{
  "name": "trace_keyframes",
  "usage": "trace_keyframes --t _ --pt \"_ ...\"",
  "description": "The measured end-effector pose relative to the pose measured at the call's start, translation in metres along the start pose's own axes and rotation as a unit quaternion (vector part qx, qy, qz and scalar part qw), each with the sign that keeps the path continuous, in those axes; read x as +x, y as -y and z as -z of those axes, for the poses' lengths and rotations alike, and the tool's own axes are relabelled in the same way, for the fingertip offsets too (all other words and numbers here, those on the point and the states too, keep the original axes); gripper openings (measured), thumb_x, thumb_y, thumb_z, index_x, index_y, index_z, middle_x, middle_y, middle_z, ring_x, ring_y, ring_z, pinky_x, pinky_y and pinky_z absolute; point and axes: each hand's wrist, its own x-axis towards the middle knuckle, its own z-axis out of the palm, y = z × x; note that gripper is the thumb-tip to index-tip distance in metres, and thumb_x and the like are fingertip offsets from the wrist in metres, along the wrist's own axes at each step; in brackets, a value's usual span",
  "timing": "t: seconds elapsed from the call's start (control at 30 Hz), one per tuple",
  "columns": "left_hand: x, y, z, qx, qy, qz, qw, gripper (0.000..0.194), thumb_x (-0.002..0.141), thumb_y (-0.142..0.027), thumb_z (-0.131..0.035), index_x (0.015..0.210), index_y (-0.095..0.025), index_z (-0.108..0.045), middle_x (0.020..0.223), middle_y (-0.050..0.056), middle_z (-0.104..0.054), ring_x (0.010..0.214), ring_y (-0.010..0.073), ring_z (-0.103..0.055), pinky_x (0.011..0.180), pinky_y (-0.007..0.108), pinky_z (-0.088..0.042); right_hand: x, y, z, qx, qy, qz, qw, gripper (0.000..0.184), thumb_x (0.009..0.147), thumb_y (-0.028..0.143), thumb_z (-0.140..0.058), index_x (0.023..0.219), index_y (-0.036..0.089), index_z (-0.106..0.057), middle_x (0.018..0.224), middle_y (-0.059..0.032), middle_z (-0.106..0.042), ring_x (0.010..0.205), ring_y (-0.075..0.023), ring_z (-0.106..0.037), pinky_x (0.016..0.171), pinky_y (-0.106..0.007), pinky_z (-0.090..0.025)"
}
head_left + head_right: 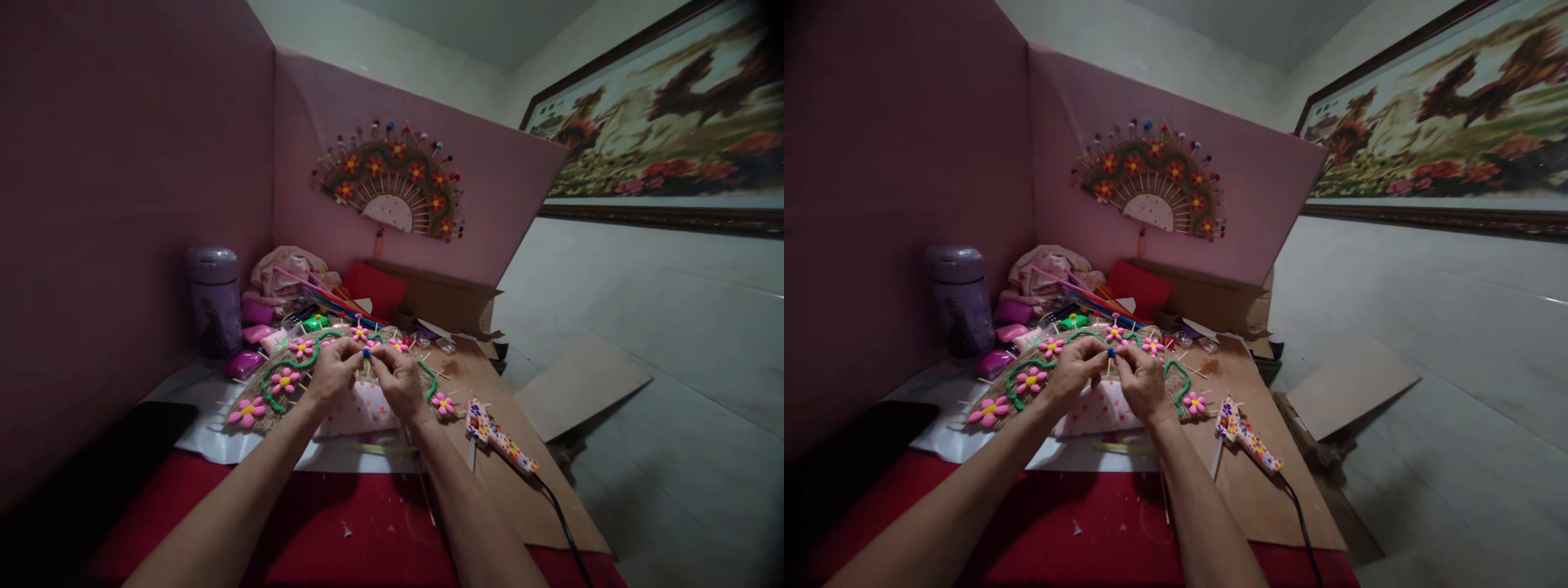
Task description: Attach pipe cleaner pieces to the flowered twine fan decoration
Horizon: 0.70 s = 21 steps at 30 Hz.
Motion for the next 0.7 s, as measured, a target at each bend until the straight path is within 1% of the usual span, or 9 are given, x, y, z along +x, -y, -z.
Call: trace_keyframes --t 0.1,0.17,0.23,0.33,0.4,0.47,0.57,0.63,0.7 --pt "0.002 -0.003 0.004 -0.039 0.069 0.066 0.995 0.023 0.058 -0.032 -0.068 0.061 -0.015 -0.052 0.047 -0.006 -0.047 0.034 0.0049 -0.036 0.030 0.018 -0.031 0.002 -0.003 0.006 -0.045 0.001 0.015 0.999 0.016 0.085 0.026 -0.049 0.079 0.019 -0.062 0.067 0.0019 -0.059 0.061 -0.0120 -0.051 0.060 -0.022 -0.037" --pt "0.003 -0.004 0.006 -0.044 0.096 0.097 0.990 0.024 0.056 -0.032 -0.069 0.060 -0.014 -0.053 0.046 -0.005 -0.048 0.034 0.0050 -0.037 0.030 0.018 -0.032 0.003 -0.003 0.010 -0.091 -0.009 0.042 0.995 0.015 0.085 0.024 -0.049 0.079 0.019 -0.061 0.071 0.0000 -0.062 0.065 -0.0132 -0.054 0.062 -0.023 -0.038" --pt "0.005 -0.001 0.007 -0.048 0.079 0.103 0.990 0.025 0.056 -0.031 -0.070 0.058 -0.014 -0.052 0.046 -0.004 -0.049 0.034 0.0052 -0.037 0.029 0.018 -0.034 0.003 0.000 0.010 -0.178 -0.015 0.093 0.979 0.016 0.086 0.021 -0.047 0.080 0.019 -0.062 0.076 -0.0026 -0.063 0.073 -0.0158 -0.054 0.068 -0.026 -0.038" --pt "0.006 0.002 0.007 -0.074 0.009 0.091 0.993 0.026 0.054 -0.030 -0.071 0.057 -0.015 -0.051 0.043 -0.006 -0.047 0.031 0.0053 -0.037 0.028 0.018 -0.033 0.002 0.006 0.008 -0.323 0.010 0.181 0.929 0.020 0.087 0.018 -0.044 0.080 0.020 -0.062 0.079 -0.0054 -0.063 0.081 -0.0192 -0.051 0.073 -0.030 -0.034" --pt "0.006 0.002 0.006 -0.117 -0.026 0.086 0.989 0.027 0.053 -0.028 -0.073 0.057 -0.014 -0.051 0.043 -0.006 -0.046 0.031 0.0049 -0.037 0.028 0.017 -0.030 0.002 0.007 0.007 -0.373 0.044 0.220 0.900 0.023 0.089 0.017 -0.043 0.079 0.020 -0.063 0.079 -0.0058 -0.062 0.080 -0.0190 -0.049 0.073 -0.031 -0.033" --pt "0.005 -0.001 0.005 -0.167 -0.040 0.091 0.981 0.028 0.052 -0.026 -0.075 0.058 -0.014 -0.051 0.045 -0.005 -0.049 0.034 0.0044 -0.039 0.029 0.015 -0.028 0.002 0.005 0.007 -0.395 0.060 0.232 0.887 0.023 0.089 0.016 -0.042 0.081 0.020 -0.063 0.080 -0.0061 -0.062 0.080 -0.0189 -0.049 0.073 -0.031 -0.033" --pt "0.004 -0.005 0.003 -0.207 -0.031 0.106 0.972 0.029 0.051 -0.025 -0.076 0.061 -0.013 -0.051 0.050 -0.004 -0.053 0.037 0.0040 -0.042 0.031 0.014 -0.027 0.003 -0.002 0.009 -0.412 0.040 0.194 0.889 0.020 0.088 0.015 -0.044 0.086 0.018 -0.064 0.080 -0.0075 -0.063 0.080 -0.0203 -0.051 0.075 -0.033 -0.034" --pt "0.003 -0.004 0.002 -0.206 -0.026 0.101 0.973 0.031 0.052 -0.028 -0.077 0.064 -0.014 -0.052 0.050 -0.004 -0.054 0.035 0.0046 -0.042 0.030 0.015 -0.028 0.003 -0.006 0.009 -0.380 0.015 0.156 0.912 0.018 0.086 0.014 -0.046 0.090 0.017 -0.063 0.081 -0.0082 -0.064 0.080 -0.0207 -0.053 0.075 -0.033 -0.036" --pt "0.004 -0.002 0.001 -0.188 -0.020 0.089 0.978 0.033 0.052 -0.032 -0.077 0.066 -0.014 -0.052 0.049 -0.004 -0.054 0.033 0.0053 -0.042 0.029 0.016 -0.029 0.002 -0.007 0.005 -0.300 -0.003 0.132 0.945 0.019 0.086 0.016 -0.047 0.100 0.016 -0.060 0.087 -0.0081 -0.065 0.083 -0.0202 -0.055 0.076 -0.031 -0.038"
